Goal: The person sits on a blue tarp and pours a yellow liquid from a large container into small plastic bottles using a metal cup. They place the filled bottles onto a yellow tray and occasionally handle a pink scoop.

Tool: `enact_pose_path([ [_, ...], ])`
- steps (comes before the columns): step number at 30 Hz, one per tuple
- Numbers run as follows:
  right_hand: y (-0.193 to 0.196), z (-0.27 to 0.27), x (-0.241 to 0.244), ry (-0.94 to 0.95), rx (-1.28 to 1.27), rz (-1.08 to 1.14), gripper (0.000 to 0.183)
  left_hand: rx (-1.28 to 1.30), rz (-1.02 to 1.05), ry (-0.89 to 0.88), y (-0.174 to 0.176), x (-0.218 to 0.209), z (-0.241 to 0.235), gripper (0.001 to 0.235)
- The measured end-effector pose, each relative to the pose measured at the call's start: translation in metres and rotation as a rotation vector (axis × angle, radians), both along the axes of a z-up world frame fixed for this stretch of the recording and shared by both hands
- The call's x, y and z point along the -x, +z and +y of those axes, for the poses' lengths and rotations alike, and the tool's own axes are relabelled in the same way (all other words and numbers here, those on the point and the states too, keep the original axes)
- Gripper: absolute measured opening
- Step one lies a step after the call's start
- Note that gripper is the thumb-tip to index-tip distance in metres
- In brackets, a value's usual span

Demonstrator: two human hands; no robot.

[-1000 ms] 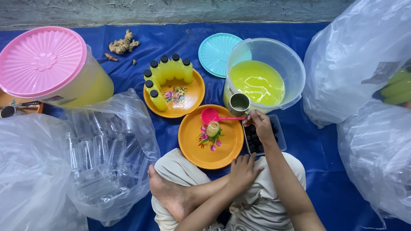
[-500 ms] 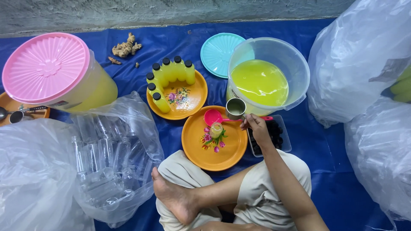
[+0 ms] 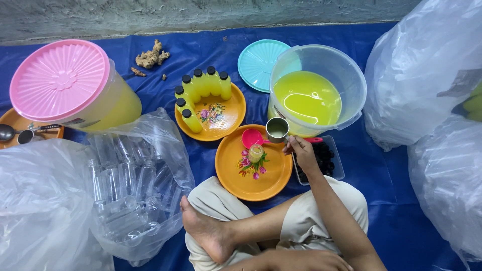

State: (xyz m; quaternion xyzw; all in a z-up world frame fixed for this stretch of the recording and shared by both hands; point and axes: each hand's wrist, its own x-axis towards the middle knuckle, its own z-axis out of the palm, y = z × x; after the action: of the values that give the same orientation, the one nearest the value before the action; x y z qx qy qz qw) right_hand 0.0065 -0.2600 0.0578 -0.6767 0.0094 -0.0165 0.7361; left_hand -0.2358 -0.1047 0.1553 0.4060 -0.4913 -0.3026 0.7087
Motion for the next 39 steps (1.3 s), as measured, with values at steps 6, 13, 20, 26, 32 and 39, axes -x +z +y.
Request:
enact_pose_path([
  [6, -0.001, 0.002, 0.003, -0.010, 0.022, 0.048, 0.041, -0.164, -0.007, 0.562, -0.043, -0.139, 0.050, 0.013],
  [13, 0.013, 0.018, 0.008, 0.061, 0.059, 0.182, 0.033, -0.593, -0.368, 1.473, -0.170, -0.209, 0.091, 0.033],
  [20, -0.019, 0.016, 0.001, 0.114, 0.198, 0.210, 0.029, -0.765, -0.327, 1.439, -0.194, -0.218, 0.088, 0.052],
  [26, -0.038, 0.015, -0.003, 0.127, 0.306, 0.217, 0.029, -0.724, -0.319, 1.421, -0.179, -0.218, 0.087, 0.052],
  [32, -0.052, 0.020, -0.002, 0.157, 0.322, 0.241, 0.025, -0.775, -0.297, 1.403, -0.185, -0.219, 0.087, 0.042],
  [39, -0.051, 0.020, -0.003, 0.165, 0.411, 0.226, 0.024, -0.755, -0.245, 1.409, -0.191, -0.220, 0.089, 0.041],
])
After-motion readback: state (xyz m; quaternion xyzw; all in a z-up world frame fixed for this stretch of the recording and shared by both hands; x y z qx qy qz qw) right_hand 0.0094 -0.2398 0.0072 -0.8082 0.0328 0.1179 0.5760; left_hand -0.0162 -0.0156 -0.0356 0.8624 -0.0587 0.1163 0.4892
